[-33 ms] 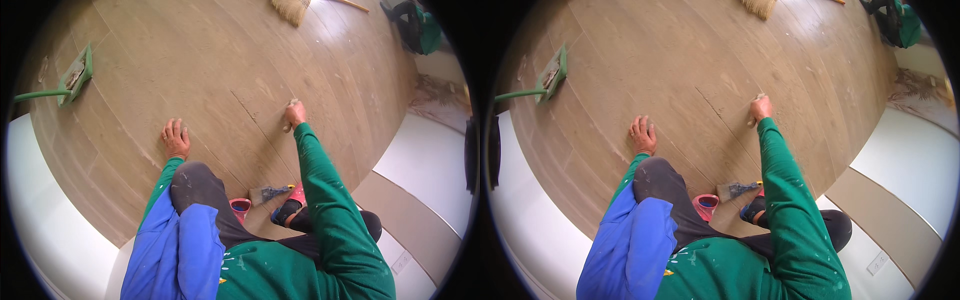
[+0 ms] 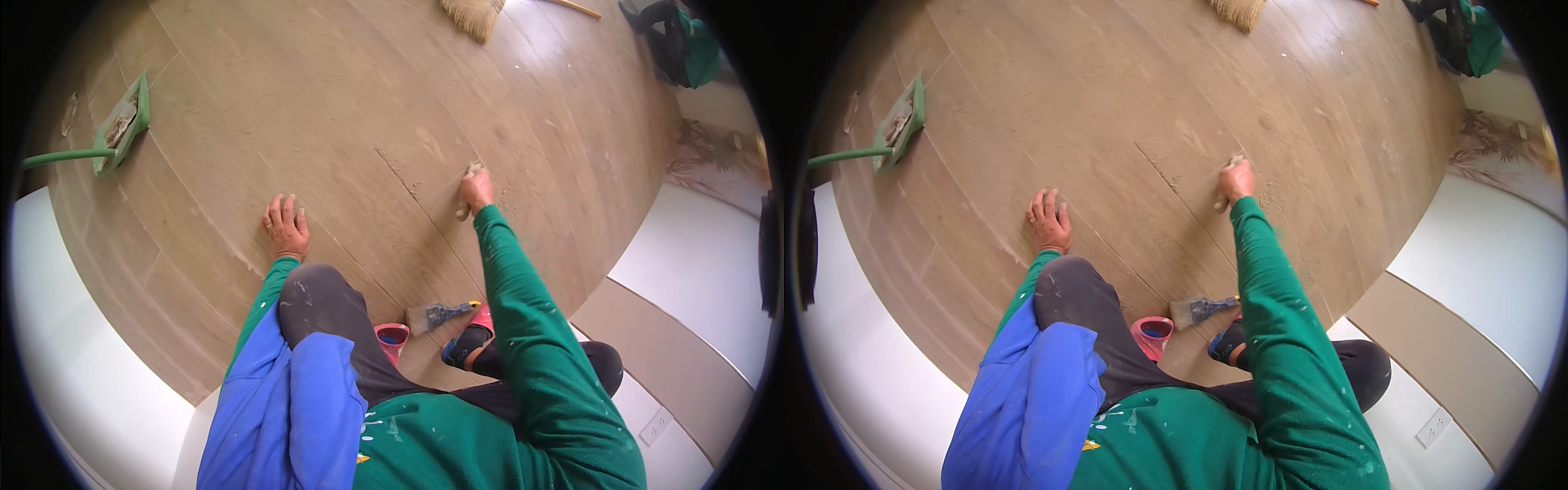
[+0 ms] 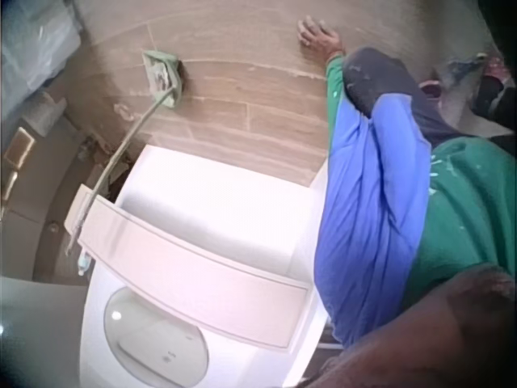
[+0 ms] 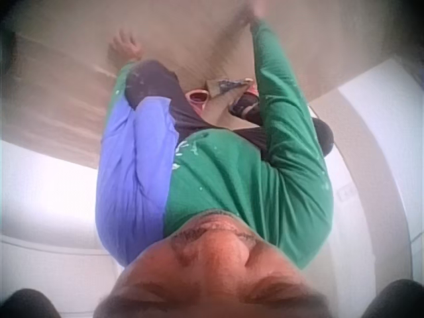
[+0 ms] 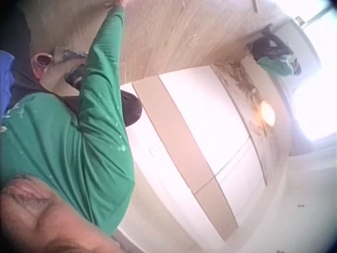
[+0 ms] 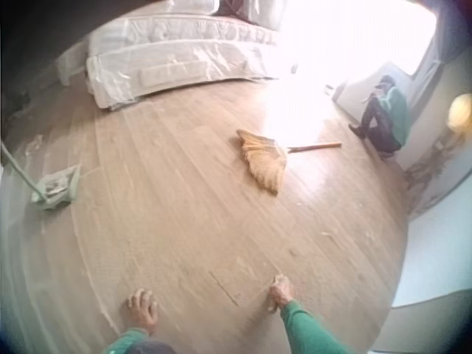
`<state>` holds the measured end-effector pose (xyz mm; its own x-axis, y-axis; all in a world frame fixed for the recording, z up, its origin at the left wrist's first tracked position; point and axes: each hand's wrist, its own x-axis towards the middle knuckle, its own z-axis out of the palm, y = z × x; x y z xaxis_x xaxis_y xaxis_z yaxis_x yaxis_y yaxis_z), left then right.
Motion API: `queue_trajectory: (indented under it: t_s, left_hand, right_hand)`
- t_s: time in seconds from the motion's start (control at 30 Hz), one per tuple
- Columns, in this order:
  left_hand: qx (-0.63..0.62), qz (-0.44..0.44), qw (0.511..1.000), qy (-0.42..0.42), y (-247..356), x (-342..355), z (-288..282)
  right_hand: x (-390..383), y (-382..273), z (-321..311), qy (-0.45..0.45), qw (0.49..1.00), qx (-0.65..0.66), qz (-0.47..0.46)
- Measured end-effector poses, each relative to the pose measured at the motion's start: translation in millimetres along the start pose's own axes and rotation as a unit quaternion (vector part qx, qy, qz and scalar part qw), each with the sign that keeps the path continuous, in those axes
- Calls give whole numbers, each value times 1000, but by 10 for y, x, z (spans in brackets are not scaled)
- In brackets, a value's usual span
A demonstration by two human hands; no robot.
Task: The person applies filler to the seams between floor tiles using a putty knife, brushes over the seams with a paintbrush, and wipes the area with a cloth.
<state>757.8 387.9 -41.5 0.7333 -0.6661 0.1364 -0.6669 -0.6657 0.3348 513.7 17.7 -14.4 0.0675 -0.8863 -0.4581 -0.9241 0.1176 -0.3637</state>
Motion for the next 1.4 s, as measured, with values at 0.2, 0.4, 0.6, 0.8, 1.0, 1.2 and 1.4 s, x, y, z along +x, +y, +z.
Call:
queue_trajectory:
  t_s: [0.2,0.4,0.6,0.8,1.0,1.2,1.4]
  left_hand:
    - [7,0,1000,1,-63,-48,-16]
    - [12,-3,1000,-3,-60,-63,-33]
    - [10,-2,1000,0,-51,-34,-39]
    - [17,-10,1000,-10,-66,-71,-46]
    - [25,-4,1000,1,-66,-71,-35]
    - [27,-3,1000,6,-41,-45,1]
    - [27,0,1000,11,-60,-60,-2]
  right_hand:
    - [-881,-184,428,-49,998,-14,37]
    - [-208,94,-125,2,998,59,13]
    - [280,136,-204,32,998,44,-11]
    - [283,79,-121,13,1000,23,-9]
    - [171,-139,-149,-3,1000,-30,2]
    - [-221,-117,100,-35,999,-6,16]
    - [-1201,-313,544,-44,998,-31,44]
